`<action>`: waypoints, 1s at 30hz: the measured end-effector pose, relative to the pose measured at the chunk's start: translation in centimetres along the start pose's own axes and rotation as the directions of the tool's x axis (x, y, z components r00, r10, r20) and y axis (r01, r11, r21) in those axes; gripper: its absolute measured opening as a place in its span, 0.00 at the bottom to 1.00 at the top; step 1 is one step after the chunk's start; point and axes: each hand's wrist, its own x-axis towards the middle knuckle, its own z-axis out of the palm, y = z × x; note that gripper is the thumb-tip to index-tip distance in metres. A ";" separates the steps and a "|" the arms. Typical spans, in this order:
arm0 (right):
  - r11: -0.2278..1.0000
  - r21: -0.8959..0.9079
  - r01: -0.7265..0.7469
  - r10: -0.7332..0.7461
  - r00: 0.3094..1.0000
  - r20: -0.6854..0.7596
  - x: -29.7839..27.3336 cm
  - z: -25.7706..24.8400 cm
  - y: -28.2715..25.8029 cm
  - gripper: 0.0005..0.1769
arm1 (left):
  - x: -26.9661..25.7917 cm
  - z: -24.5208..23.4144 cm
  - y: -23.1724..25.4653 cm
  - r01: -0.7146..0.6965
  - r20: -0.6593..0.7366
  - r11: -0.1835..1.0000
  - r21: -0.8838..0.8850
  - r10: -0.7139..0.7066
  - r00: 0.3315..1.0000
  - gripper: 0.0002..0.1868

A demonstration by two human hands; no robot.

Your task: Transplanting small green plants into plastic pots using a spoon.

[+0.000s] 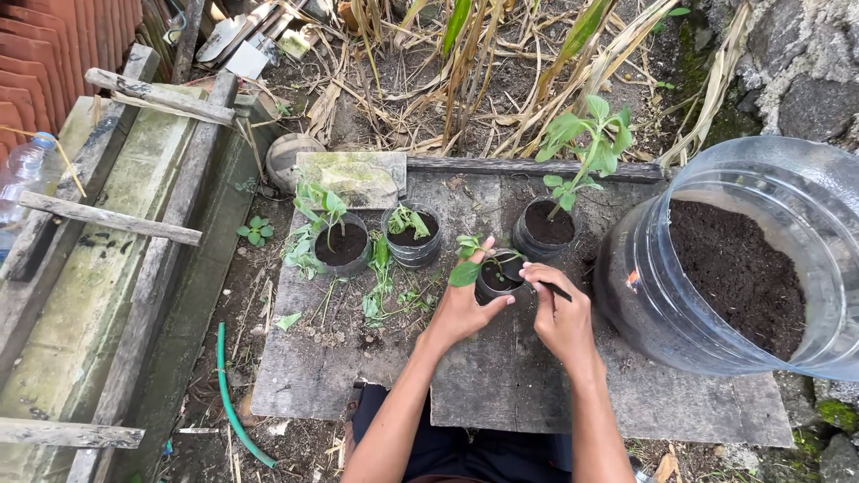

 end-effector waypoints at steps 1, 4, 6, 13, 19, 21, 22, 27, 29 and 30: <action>1.000 0.002 -0.004 0.004 1.000 0.001 0.2 0.0 -0.6 0.10 | 0.1 0.1 -0.6 0.004 0.002 1.000 0.001 -0.004 1.000 0.56; 0.983 -0.179 0.036 -0.028 0.998 0.049 0.5 -0.1 -2.0 0.14 | 0.0 0.7 -1.5 -0.181 -0.029 0.976 0.122 0.186 0.982 0.55; 0.980 -0.197 0.008 0.003 0.999 0.054 0.6 0.0 -2.2 0.14 | 0.1 1.2 -1.0 -0.172 -0.073 0.967 0.188 0.188 0.979 0.58; 0.999 -0.040 -0.001 -0.001 0.999 -0.046 0.1 -0.1 -3.7 0.12 | 0.5 0.2 0.9 0.098 -0.078 0.995 0.015 -0.096 0.992 0.57; 0.996 0.092 -0.006 0.016 0.994 -0.112 -0.7 0.2 -3.0 0.07 | -0.2 -2.1 -0.7 0.068 0.130 0.997 0.036 -0.072 0.989 0.45; 0.982 0.184 -0.044 0.061 0.994 -0.090 -1.0 0.4 -2.3 0.08 | -0.4 -2.4 -1.4 -0.038 0.145 0.999 -0.022 0.040 0.989 0.46; 0.982 0.185 -0.044 0.061 0.994 -0.090 -1.0 0.6 -2.2 0.08 | -0.5 -2.4 -1.4 -0.037 0.145 0.999 -0.021 0.040 0.989 0.46; 1.000 -0.020 0.005 -0.007 0.997 -0.075 -1.1 0.9 -2.2 0.10 | -0.7 -1.3 -1.1 -0.082 0.059 0.996 0.025 0.080 0.995 0.52; 0.998 -0.062 0.004 -0.007 0.998 -0.057 -1.0 0.8 -2.6 0.11 | -0.7 -0.3 -1.1 -0.094 -0.003 0.994 0.049 0.094 0.996 0.55; 0.995 -0.104 0.003 -0.007 0.999 -0.039 -0.9 0.8 -2.8 0.13 | -0.7 0.3 -1.0 -0.105 -0.065 0.992 0.074 0.110 0.992 0.58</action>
